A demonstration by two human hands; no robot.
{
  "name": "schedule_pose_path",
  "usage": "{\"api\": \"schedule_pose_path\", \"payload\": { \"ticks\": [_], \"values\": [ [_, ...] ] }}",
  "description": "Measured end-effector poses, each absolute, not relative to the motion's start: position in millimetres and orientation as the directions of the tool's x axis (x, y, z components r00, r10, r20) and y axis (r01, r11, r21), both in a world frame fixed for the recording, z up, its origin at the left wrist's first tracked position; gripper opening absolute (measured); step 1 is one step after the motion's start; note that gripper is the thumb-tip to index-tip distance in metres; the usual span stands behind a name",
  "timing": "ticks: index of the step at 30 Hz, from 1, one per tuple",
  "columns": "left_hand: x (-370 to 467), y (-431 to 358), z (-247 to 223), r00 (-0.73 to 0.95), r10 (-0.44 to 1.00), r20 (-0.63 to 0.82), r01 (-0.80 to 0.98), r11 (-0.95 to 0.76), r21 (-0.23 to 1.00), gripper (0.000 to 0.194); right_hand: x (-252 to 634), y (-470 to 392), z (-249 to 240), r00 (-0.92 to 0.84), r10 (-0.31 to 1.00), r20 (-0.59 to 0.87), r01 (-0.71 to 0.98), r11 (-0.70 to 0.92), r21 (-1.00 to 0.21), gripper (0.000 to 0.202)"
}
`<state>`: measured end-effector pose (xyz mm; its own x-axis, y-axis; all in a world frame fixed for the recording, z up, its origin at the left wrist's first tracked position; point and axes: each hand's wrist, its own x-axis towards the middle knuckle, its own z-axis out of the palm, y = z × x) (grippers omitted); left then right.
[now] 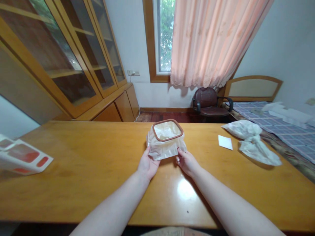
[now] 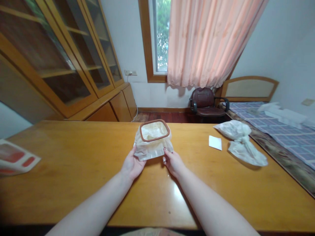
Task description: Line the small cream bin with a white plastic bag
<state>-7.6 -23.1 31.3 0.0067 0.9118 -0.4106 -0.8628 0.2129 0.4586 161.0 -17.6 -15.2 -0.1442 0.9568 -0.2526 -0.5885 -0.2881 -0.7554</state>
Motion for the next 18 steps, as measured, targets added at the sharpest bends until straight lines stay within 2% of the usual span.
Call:
{"api": "schedule_pose_path", "payload": {
  "ticks": [4,10,15,18],
  "values": [
    [-7,-27,32,0.100,0.909,-0.406,-0.865,0.281,0.415,0.036,160,-16,-17,-0.155,0.960,-0.231,-0.571,-0.278,-0.773,0.037],
    [2,-36,23,0.248,0.929,-0.276,-0.850,0.345,0.399,0.031,161,-17,-12,-0.179,0.949,-0.260,-0.612,-0.314,-0.726,0.035],
    [7,-31,8,0.143,0.853,-0.503,-0.749,0.425,0.508,0.020,162,-16,-11,-0.167,0.956,-0.241,-0.635,-0.291,-0.716,0.030],
    [7,-26,4,0.087,0.830,-0.552,-0.716,0.437,0.544,0.017,162,-15,-12,-0.173,0.955,-0.241,-0.638,-0.295,-0.711,0.028]
  ]
}}
